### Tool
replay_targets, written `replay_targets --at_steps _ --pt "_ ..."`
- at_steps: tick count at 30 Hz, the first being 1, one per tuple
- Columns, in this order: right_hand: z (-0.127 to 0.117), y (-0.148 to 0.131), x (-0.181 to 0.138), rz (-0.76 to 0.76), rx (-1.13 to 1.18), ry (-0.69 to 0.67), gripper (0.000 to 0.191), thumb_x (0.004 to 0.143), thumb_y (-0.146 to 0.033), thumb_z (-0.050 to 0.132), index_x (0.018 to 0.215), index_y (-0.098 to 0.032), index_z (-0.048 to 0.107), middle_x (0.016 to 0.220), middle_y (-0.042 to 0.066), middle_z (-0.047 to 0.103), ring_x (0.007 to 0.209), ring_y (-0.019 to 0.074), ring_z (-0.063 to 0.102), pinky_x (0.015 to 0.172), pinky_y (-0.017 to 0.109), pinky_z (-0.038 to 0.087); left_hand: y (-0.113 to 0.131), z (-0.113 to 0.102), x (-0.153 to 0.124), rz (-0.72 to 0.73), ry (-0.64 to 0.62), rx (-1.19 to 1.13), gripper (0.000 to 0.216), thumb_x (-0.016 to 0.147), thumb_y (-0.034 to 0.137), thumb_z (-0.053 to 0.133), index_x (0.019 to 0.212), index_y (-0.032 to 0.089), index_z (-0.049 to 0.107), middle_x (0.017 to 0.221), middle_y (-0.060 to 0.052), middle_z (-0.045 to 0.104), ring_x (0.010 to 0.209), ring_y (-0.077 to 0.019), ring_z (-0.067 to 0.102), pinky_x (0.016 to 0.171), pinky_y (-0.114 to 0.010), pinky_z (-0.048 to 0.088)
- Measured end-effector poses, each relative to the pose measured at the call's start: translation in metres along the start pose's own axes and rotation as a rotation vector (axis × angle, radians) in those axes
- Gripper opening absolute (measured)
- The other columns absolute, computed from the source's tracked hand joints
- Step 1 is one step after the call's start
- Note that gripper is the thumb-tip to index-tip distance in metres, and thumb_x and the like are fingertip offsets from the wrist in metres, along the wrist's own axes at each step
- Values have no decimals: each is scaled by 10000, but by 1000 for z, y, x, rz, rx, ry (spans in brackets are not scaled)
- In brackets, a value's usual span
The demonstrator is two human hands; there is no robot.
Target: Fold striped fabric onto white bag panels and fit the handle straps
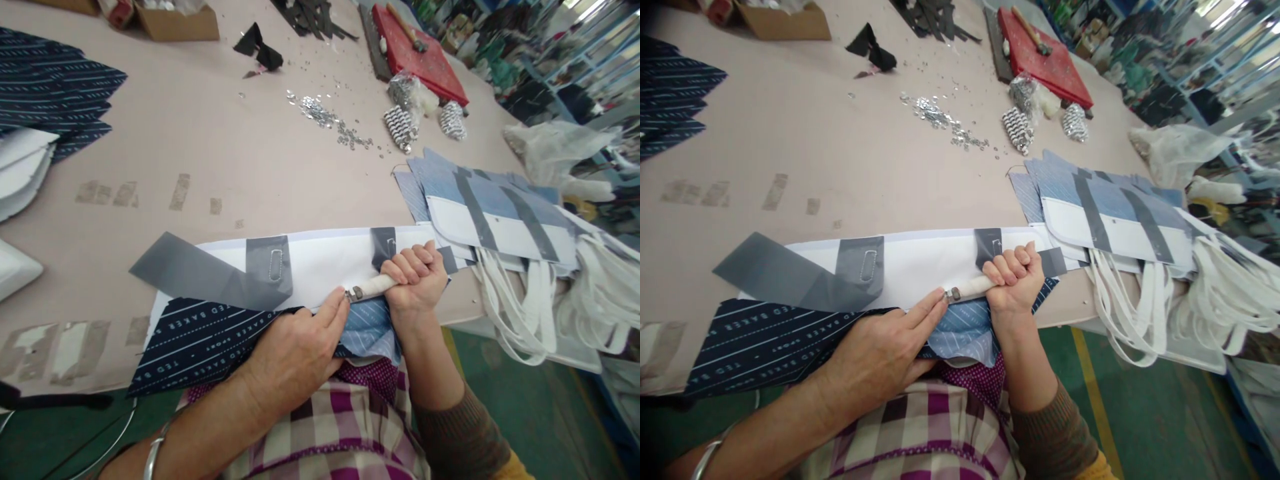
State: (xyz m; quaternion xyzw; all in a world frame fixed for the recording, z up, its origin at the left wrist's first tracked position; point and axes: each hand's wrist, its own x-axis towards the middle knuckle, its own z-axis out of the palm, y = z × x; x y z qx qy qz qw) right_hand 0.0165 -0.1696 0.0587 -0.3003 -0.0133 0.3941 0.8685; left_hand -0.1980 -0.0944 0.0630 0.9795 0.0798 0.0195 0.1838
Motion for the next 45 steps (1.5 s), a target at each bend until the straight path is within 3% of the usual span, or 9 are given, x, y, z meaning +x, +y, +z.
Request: replay_targets --at_steps 6,14,21,29,34,38,41,45 --pt "9 1 -2 -27 -58 -15 443 868 -223 585 556 -227 271 418 -139 167 306 41 168 300 175 231 -1 1 -1 13 0 -11 724 800 414 694 1410 99 466 1512 -97 429 723 -192 656 657 -353 607" --pt "48 8 -18 -87 -429 -251 531 896 -390 590 534 -217 241 409 -122 119 310 46 79 299 169 232 -3 3 -1 20 7 -29 648 800 346 675 1372 92 506 1513 -109 416 792 -213 685 667 -356 609" --pt "43 5 -22 -178 -476 -239 515 897 -389 568 522 -216 259 405 -115 107 308 53 74 302 172 236 0 3 -2 8 11 -30 693 799 348 693 1403 93 470 1525 -96 395 842 -216 682 737 -358 607" --pt "57 17 -40 -240 -623 -372 442 926 -352 518 533 -209 376 419 -106 208 310 45 175 349 200 239 -1 4 -3 17 10 -33 675 796 320 674 1395 82 474 1527 -111 399 770 -198 661 697 -345 600" --pt "62 30 -51 -310 -920 -500 412 924 -306 529 532 -202 456 469 -50 352 404 83 350 419 256 304 1 4 -3 21 22 -30 684 785 300 679 1385 56 458 1461 -169 476 846 -224 652 721 -340 589" --pt "66 35 -48 -317 -1178 -638 410 930 -304 537 539 -215 455 491 -45 375 439 88 348 439 268 291 2 0 -1 27 11 -73 543 837 310 641 1312 88 501 1249 -162 602 958 -249 623 778 -348 571" --pt "79 36 -41 -256 -1299 -664 437 954 -310 517 541 -212 414 490 -54 359 446 79 337 442 259 268 3 -2 0 7 -8 -95 473 860 333 624 1259 104 515 1094 -131 619 940 -255 611 759 -368 566" --pt "103 42 -39 -280 -1440 -724 454 975 -321 485 546 -201 396 494 -64 356 455 60 326 453 244 262 2 4 -1 -34 21 -146 523 862 354 617 1291 99 461 1178 -151 589 993 -262 605 813 -382 559"
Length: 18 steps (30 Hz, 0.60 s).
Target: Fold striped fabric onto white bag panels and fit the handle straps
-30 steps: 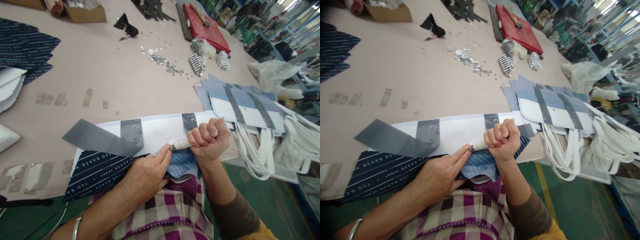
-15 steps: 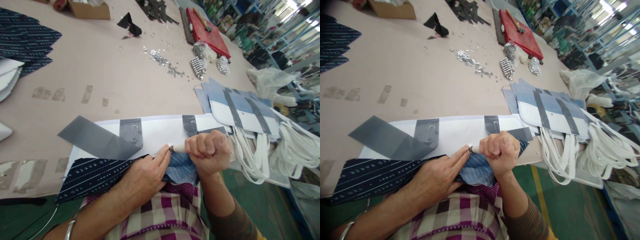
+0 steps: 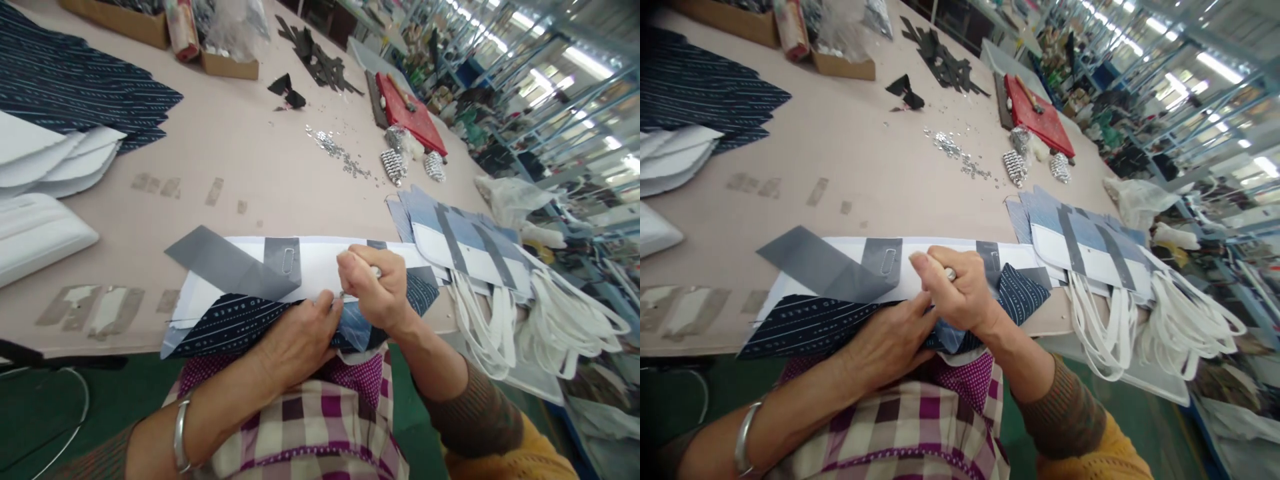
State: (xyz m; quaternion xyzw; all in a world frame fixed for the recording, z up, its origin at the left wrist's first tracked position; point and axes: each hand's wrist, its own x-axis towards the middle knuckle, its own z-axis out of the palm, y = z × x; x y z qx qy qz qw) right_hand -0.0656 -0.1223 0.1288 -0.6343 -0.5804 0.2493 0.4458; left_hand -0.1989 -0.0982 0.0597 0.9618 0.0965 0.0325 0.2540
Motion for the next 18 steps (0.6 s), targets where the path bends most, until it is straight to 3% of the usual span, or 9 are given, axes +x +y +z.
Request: replay_targets --at_steps 3,11,15,18 --pt "10 -7 5 -63 -105 -89 468 966 -310 495 543 -198 329 504 -75 295 465 52 276 457 239 240 -2 8 -2 25 72 -21 527 857 355 619 1279 82 462 1273 -187 574 1164 -294 560 940 -397 518" --pt "26 -3 -1 -158 -197 -217 422 950 -257 483 587 -218 272 535 -83 226 462 62 229 466 264 209 -2 20 -6 85 171 -36 483 875 220 564 1327 89 456 1329 -153 598 1297 -282 492 1106 -404 411" --pt "21 3 -4 -193 -198 -199 416 934 -247 503 577 -217 292 529 -84 233 453 58 238 459 264 209 0 12 -5 50 126 -82 450 869 237 565 1299 133 482 1246 -131 637 1210 -292 552 1010 -416 480" --pt "8 11 -4 -57 -53 -73 430 945 -277 504 553 -214 339 512 -78 283 444 59 273 439 249 234 0 3 -4 9 78 -82 433 854 305 612 1228 114 506 1144 -136 635 1033 -281 621 821 -377 545"
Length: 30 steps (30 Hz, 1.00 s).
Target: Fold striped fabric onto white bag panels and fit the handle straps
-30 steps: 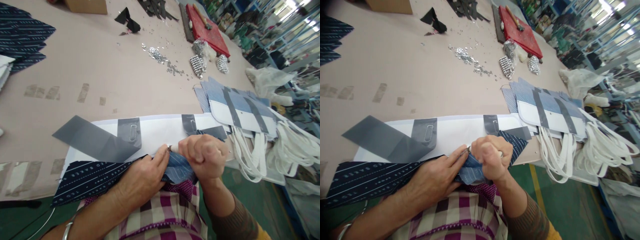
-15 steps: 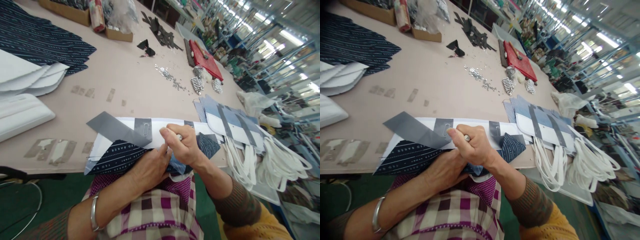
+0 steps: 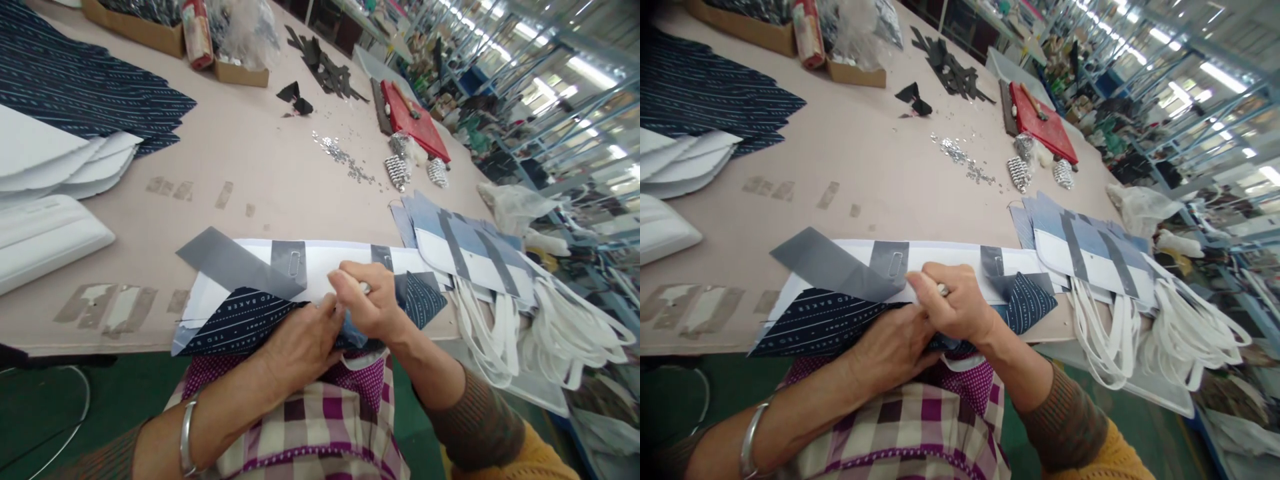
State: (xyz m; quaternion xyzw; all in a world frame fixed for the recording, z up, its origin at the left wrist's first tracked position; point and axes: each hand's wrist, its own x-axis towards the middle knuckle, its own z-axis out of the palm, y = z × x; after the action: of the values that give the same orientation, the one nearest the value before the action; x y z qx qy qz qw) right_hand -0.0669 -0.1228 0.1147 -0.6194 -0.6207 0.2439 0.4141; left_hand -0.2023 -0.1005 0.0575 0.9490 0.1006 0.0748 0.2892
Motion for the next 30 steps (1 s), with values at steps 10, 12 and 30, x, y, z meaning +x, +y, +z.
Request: replay_targets --at_steps 10,12,30 --pt "-11 -3 -8 62 616 431 440 881 -355 603 531 -223 373 435 -101 285 343 47 232 346 211 214 -1 -7 -1 -10 5 73 205 861 337 613 974 185 536 959 -47 583 747 -217 616 594 -323 482" --pt "-5 4 -11 131 611 376 443 894 -339 600 529 -214 382 437 -91 315 348 45 262 341 204 193 1 -8 -1 -16 -11 82 187 872 335 593 979 188 547 971 -44 592 737 -206 621 591 -309 477" --pt "-59 4 -110 370 -424 83 341 798 -316 710 1112 -195 656 1085 79 688 982 226 646 893 379 504 -46 -110 71 -519 537 -363 279 798 482 633 886 234 726 702 39 677 680 -177 589 632 -266 391"
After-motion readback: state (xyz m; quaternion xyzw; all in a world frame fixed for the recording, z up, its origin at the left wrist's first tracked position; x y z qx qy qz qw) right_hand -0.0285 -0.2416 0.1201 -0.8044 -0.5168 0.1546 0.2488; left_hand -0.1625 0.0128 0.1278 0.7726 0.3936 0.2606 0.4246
